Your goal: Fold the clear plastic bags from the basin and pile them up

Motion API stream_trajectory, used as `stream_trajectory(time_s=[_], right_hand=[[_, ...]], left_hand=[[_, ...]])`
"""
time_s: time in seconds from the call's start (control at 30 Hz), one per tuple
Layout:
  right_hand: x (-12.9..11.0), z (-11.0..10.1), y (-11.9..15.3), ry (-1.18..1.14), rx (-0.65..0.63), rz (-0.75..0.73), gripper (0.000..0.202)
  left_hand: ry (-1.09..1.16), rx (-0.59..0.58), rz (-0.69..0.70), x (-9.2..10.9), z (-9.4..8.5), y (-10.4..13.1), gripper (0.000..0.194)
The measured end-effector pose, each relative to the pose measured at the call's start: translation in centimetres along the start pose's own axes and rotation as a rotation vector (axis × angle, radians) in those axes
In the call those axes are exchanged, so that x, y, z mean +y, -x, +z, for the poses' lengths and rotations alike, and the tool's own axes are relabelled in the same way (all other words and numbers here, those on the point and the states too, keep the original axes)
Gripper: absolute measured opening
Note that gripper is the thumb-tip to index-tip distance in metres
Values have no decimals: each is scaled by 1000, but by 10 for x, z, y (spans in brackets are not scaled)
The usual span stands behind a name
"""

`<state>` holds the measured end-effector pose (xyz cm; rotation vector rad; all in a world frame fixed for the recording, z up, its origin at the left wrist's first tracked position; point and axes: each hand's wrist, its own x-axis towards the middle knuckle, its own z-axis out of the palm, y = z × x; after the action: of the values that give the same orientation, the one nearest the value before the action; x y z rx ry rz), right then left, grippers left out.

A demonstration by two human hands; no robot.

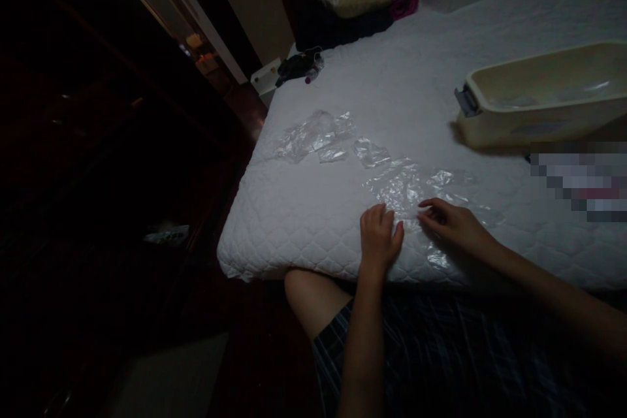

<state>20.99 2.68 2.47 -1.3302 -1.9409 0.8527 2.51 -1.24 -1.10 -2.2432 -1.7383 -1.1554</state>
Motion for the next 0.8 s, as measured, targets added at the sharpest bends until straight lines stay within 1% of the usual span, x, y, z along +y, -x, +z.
stream_trajectory(time_s=[0.13, 0.23, 0.33, 0.43, 0.63, 0.8], right_hand=[[0, -2, 0, 151, 41, -65, 30], [0, -3, 1, 288, 74, -201, 25], [2, -3, 2, 434, 47, -316, 23], [6, -1, 2, 555, 7, -341, 24], [8, -2, 2, 591, -57, -353, 27], [5, -6, 3, 539, -58, -366, 30]], left_hand=[[-23, -25, 15, 0, 0, 0, 15], [-19, -25, 24, 0, -1, 0, 14], [-17, -20, 29, 0, -1, 0, 12], [-22, -14, 38, 0, -1, 0, 11], [-54, -3, 49, 0, 0, 1, 10], [-58, 17, 50, -1, 1, 1, 13]])
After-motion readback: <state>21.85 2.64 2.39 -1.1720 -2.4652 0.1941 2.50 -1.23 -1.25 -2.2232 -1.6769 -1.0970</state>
